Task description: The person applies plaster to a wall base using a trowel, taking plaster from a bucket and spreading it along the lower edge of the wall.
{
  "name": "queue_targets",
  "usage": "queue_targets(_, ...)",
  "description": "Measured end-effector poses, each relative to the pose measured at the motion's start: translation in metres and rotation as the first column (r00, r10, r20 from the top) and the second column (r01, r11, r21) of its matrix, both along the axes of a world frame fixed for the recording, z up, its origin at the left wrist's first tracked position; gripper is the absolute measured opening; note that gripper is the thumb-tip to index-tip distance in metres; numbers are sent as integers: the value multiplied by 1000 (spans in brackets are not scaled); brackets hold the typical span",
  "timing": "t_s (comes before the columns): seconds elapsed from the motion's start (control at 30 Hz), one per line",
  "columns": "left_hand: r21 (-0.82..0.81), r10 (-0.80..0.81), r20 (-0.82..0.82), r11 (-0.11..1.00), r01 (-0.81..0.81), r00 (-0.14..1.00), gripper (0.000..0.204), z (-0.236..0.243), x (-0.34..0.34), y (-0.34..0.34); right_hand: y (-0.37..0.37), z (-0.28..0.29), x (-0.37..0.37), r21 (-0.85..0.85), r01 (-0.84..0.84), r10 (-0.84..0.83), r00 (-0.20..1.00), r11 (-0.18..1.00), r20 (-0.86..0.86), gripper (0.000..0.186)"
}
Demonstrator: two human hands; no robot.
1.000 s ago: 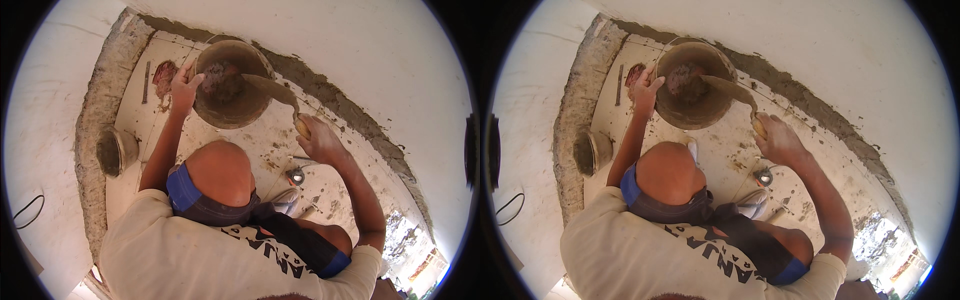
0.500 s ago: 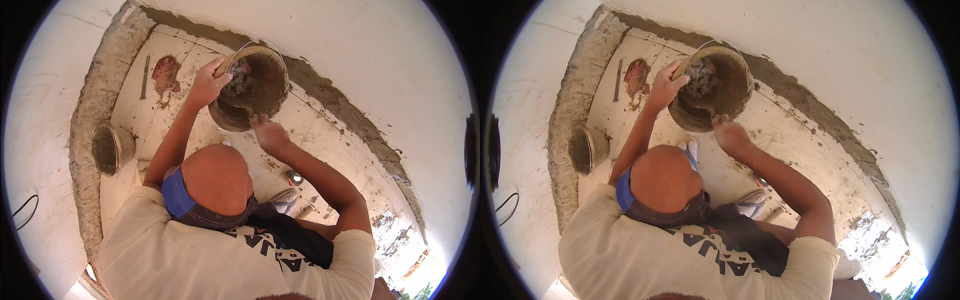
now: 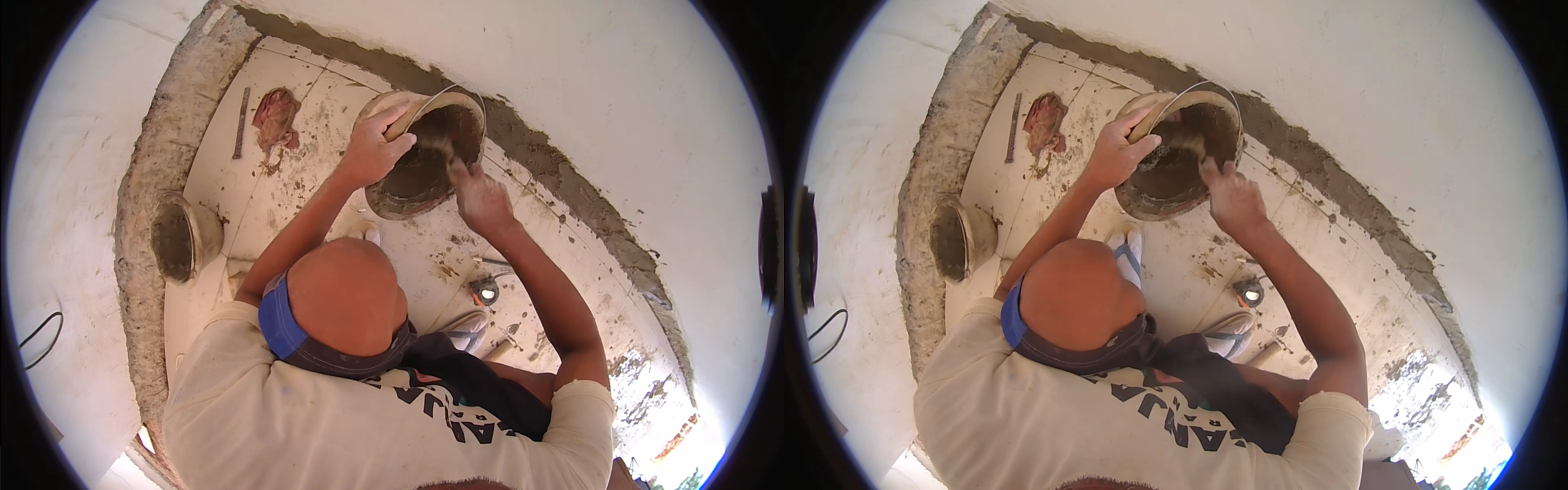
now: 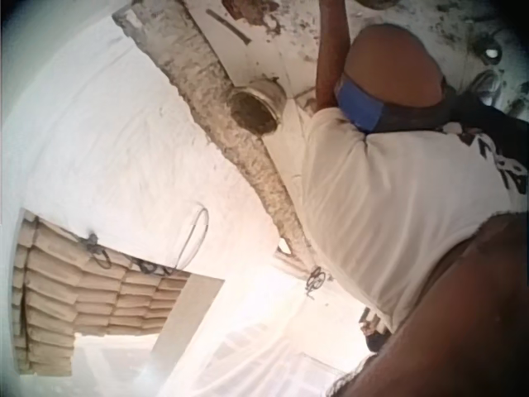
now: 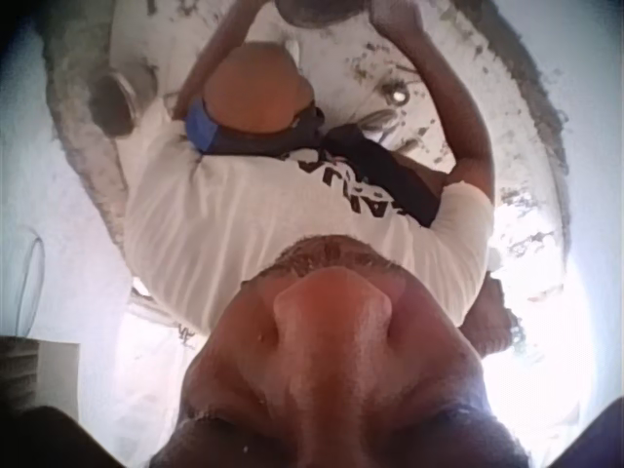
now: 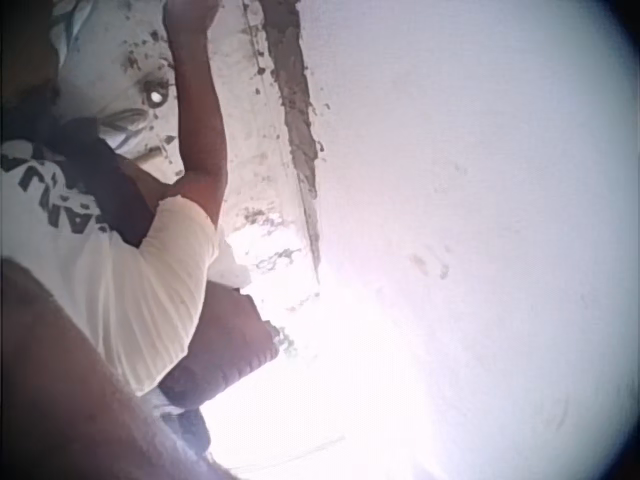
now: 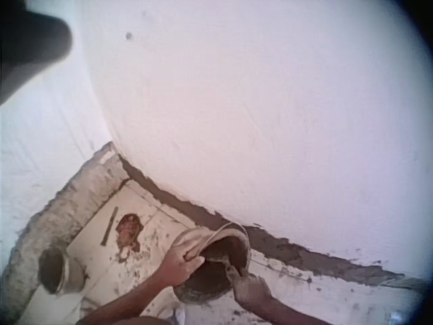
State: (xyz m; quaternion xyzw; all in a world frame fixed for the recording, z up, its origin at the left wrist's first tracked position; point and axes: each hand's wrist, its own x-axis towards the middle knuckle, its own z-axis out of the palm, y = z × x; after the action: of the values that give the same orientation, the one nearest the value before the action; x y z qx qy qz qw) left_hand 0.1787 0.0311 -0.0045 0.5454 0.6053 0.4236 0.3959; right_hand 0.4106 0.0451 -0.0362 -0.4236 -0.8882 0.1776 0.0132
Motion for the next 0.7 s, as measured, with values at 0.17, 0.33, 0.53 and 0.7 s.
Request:
queue_targets(0.17,106,41,-114,994,-29,993,55,-12,16,5,-25,-43,19,-120,-64,91,968,991,234,37)
queue_targets(0.33,66,28,-49,998,-25,998,52,-4,30,-11,-12,-9,15,-68,70,-65,996,995,68,38)
queue_targets(0.53,182,87,-98,981,-68,991,51,-14,39,-10,-37,-41,19,-188,-56,89,981,981,172,41)
queue_targets(0.7,216,109,-76,972,-90,991,47,-17,44,-23,-19,-1,15,-115,146,-152,987,983,-44,39)
